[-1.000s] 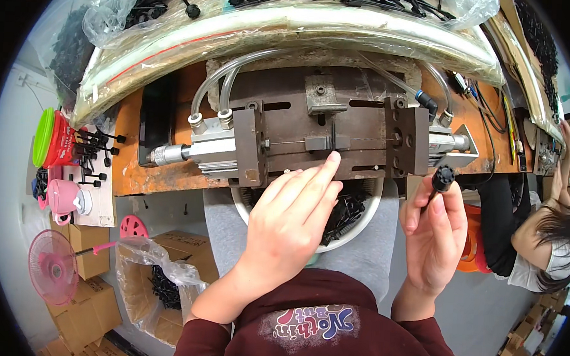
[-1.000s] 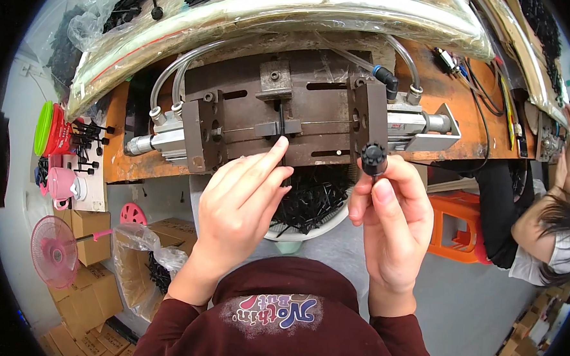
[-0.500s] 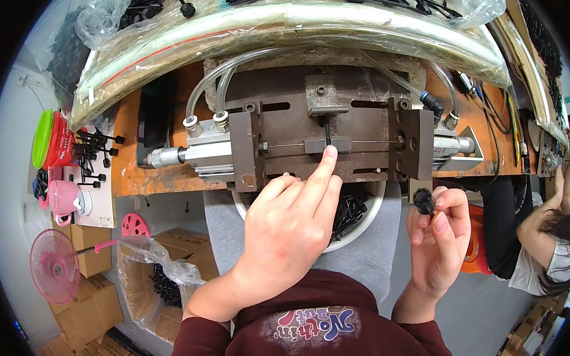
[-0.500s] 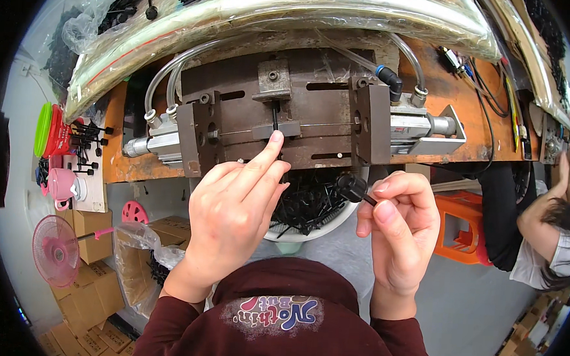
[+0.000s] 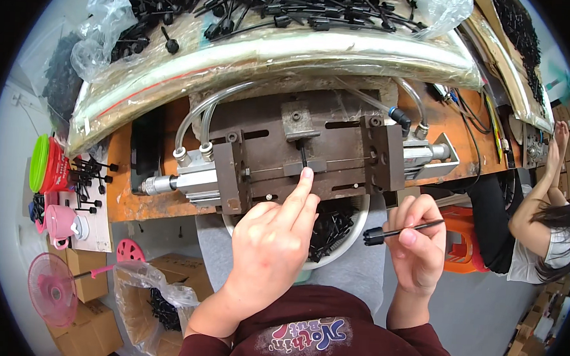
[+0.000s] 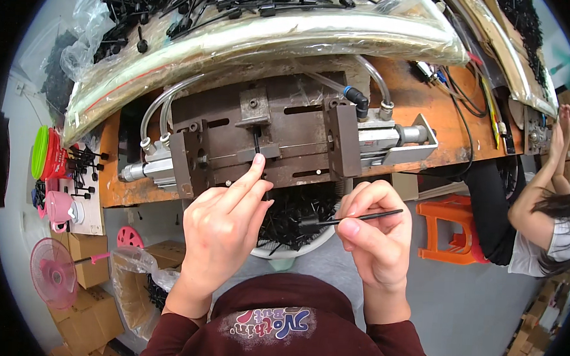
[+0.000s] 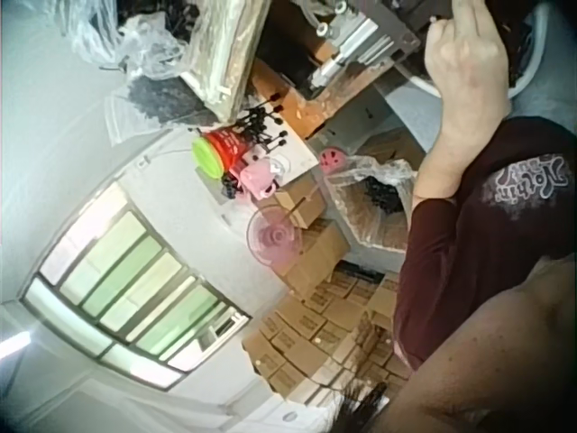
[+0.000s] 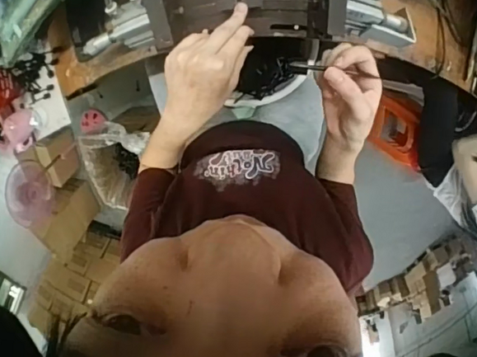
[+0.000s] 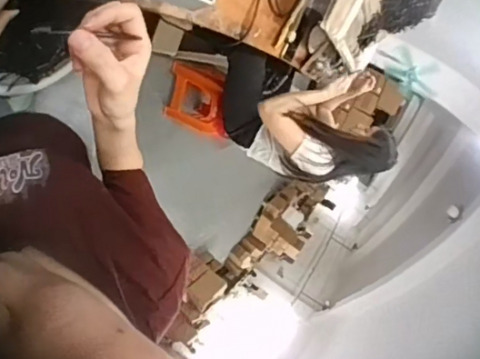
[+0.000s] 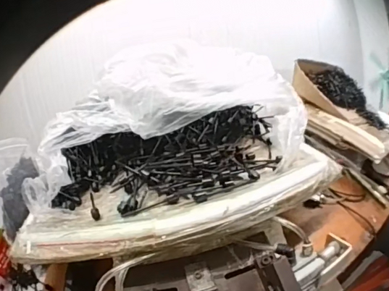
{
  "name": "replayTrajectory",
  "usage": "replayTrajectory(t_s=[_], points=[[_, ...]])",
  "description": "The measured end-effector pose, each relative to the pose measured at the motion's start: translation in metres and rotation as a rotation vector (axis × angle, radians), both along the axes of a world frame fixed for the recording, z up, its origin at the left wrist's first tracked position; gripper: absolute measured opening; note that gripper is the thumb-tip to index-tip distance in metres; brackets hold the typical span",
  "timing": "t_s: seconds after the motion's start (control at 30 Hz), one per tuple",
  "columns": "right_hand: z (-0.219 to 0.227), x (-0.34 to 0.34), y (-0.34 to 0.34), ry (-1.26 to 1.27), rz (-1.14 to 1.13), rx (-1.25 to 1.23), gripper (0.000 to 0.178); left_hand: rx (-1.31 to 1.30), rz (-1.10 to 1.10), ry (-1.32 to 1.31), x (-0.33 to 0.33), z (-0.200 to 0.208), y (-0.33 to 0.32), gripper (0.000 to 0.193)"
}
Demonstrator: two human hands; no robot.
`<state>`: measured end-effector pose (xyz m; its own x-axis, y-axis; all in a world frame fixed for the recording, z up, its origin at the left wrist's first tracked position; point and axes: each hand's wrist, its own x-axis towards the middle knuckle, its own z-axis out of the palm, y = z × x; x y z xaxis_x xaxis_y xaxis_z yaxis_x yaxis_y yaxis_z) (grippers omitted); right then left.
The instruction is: Manually assemble small plastic components using a workbench fixture.
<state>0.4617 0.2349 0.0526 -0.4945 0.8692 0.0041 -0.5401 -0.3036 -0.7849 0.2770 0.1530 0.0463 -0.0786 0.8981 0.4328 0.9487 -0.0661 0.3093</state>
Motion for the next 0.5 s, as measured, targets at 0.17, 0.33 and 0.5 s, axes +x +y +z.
replayTrajectory(t_s=[0.17,0.33,0.5], points=[[0.000,-0.005,0.005,-0.004,0.059,-0.074,0.011,-0.035,0.002,-0.020,-0.001,0.005,0.000,0.028],[0.007,-0.020,0.012,-0.162,0.200,-0.027,0.010,0.043,-0.056,-0.216,-0.005,0.015,-0.003,0.045],[0.018,-0.042,0.016,-0.160,0.382,-0.010,0.011,0.072,-0.214,-0.858,-0.007,0.037,-0.022,0.049]])
